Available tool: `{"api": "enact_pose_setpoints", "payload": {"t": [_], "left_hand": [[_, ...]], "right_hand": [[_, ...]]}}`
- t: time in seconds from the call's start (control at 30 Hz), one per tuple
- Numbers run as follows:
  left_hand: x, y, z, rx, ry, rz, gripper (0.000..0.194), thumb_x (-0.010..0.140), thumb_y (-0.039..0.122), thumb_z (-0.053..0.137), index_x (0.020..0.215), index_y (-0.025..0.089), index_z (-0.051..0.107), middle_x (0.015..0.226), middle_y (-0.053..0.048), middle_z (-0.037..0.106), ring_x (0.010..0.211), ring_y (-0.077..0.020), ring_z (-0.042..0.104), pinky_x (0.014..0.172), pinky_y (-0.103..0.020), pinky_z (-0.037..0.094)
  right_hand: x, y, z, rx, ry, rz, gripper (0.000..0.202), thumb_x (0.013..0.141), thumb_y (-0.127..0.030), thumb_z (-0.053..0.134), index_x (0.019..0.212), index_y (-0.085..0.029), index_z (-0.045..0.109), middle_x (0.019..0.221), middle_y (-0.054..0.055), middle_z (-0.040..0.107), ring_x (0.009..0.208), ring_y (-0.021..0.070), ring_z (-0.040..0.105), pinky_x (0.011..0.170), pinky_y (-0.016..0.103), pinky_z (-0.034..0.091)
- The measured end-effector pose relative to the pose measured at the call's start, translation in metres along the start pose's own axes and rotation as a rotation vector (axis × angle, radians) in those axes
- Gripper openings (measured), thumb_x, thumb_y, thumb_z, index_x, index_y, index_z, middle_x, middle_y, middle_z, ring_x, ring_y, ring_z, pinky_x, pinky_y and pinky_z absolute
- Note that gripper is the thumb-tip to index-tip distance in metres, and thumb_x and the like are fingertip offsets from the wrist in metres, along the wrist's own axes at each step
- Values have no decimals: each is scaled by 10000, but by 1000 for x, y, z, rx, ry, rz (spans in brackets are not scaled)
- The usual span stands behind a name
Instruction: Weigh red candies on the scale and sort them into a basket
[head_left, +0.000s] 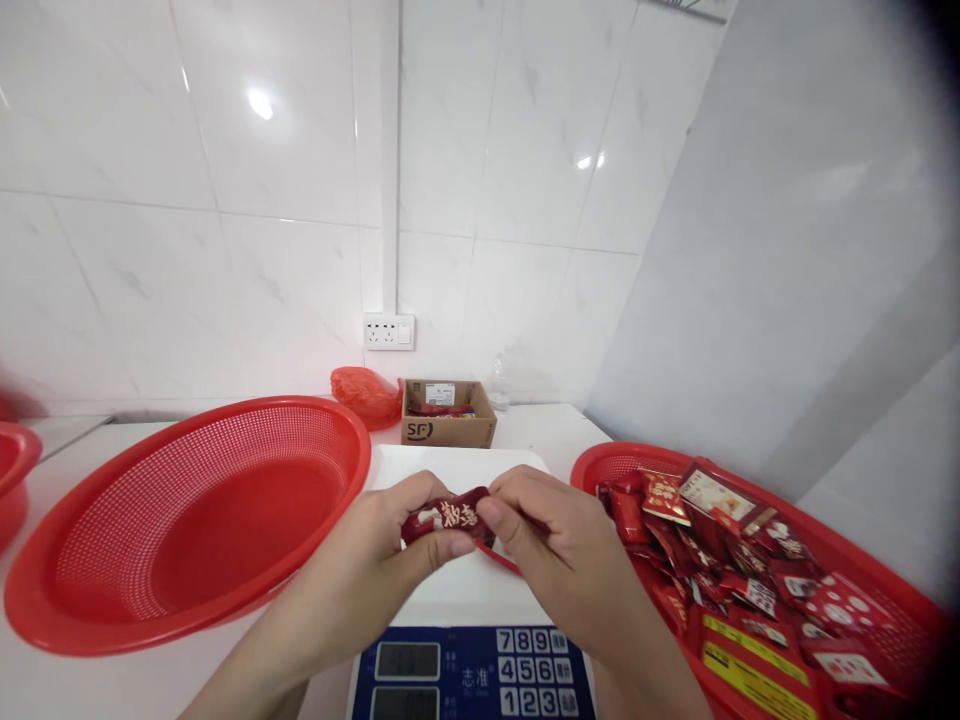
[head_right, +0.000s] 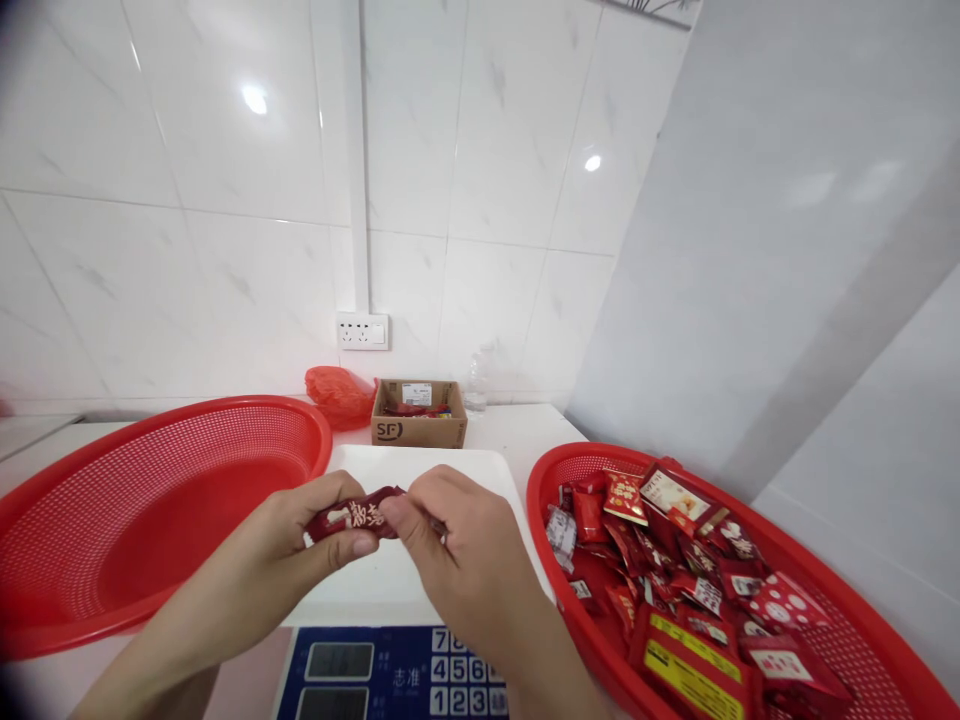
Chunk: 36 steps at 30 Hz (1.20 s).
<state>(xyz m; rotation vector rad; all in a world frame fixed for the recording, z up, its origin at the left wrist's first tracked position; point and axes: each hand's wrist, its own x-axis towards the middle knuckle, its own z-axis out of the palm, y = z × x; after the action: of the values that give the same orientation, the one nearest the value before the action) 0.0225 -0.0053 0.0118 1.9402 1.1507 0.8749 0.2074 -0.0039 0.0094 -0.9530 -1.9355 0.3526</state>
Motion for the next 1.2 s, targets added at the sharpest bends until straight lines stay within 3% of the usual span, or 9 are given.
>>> {"api": "enact_pose_setpoints", "payload": {"t": [0.2, 0.33, 0.43, 0.57, 0.7, 0.83, 1.0, 1.1, 1.2], "left_hand": [[7, -7, -8, 349, -61, -39, 175, 902, 312, 519, 769, 221, 587, 690, 35, 594, 619, -147, 509, 564, -247, 326], [11, -13, -4, 584, -165, -53, 199, 891, 260, 479, 752, 211, 612, 732, -13, 668, 639, -185, 590, 554, -272, 317], [15, -19, -2, 698, -181, -75, 190, 888, 207, 450, 818, 214, 626, 778, -34, 701, 670, -209, 635, 552, -277, 334], [21, -24, -2, 783, -79, -126, 220, 888, 167, 447, 1005, 205, 630, 939, -74, 716, 813, -255, 665, 605, -301, 408], [17, -18, -1, 512, 58, -10, 294, 960, 332, 454, 1191, 210, 588, 1149, -108, 669, 983, -263, 633, 760, -341, 469], [7, -4, 4, 85, -45, 135, 234, 967, 397, 484, 1009, 220, 630, 903, -20, 675, 804, -181, 614, 714, -277, 468], [4, 1, 9, -115, -8, 159, 165, 951, 299, 535, 880, 217, 659, 833, 12, 663, 783, -151, 607, 687, -241, 469], [4, 2, 7, -136, 62, 173, 168, 937, 295, 557, 850, 214, 675, 808, 10, 664, 766, -149, 602, 683, -243, 468], [1, 3, 4, -124, 163, 195, 194, 923, 333, 581, 804, 209, 671, 752, 13, 656, 709, -141, 581, 653, -240, 452]], "right_hand": [[0, 7, -9, -75, 160, 63, 122, 960, -250, 501, 964, -245, 623, 947, -2, 678, 860, 132, 628, 738, 224, 492], [-1, 12, -9, -90, 144, 38, 293, 975, -190, 449, 1212, -295, 584, 1191, 1, 663, 1115, 142, 610, 919, 251, 499], [-1, 12, -8, -58, 107, 57, 342, 984, -210, 442, 1287, -319, 555, 1245, 5, 658, 1117, 162, 630, 919, 294, 530], [-3, 9, -7, -20, 91, 127, 385, 968, -224, 481, 1328, -347, 533, 1251, 9, 667, 1042, 179, 679, 869, 332, 574], [-3, 6, -7, 1, -7, 114, 445, 955, -200, 491, 1385, -313, 500, 1300, 39, 661, 1185, 210, 626, 952, 389, 553], [-6, 2, -3, 83, -165, 32, 516, 966, -180, 480, 1456, -327, 412, 1417, 38, 578, 1283, 201, 555, 1034, 412, 503], [-7, -4, 4, 138, -270, -53, 561, 944, -136, 501, 1460, -331, 397, 1430, 27, 562, 1245, 180, 575, 1042, 375, 486], [-5, -6, 5, 110, -220, 40, 544, 919, -221, 593, 1428, -320, 429, 1322, 47, 632, 1112, 196, 640, 923, 357, 542], [-4, -6, 3, 100, -161, 131, 288, 918, -361, 611, 1185, -254, 593, 973, 26, 715, 816, 165, 669, 684, 273, 545]]}}
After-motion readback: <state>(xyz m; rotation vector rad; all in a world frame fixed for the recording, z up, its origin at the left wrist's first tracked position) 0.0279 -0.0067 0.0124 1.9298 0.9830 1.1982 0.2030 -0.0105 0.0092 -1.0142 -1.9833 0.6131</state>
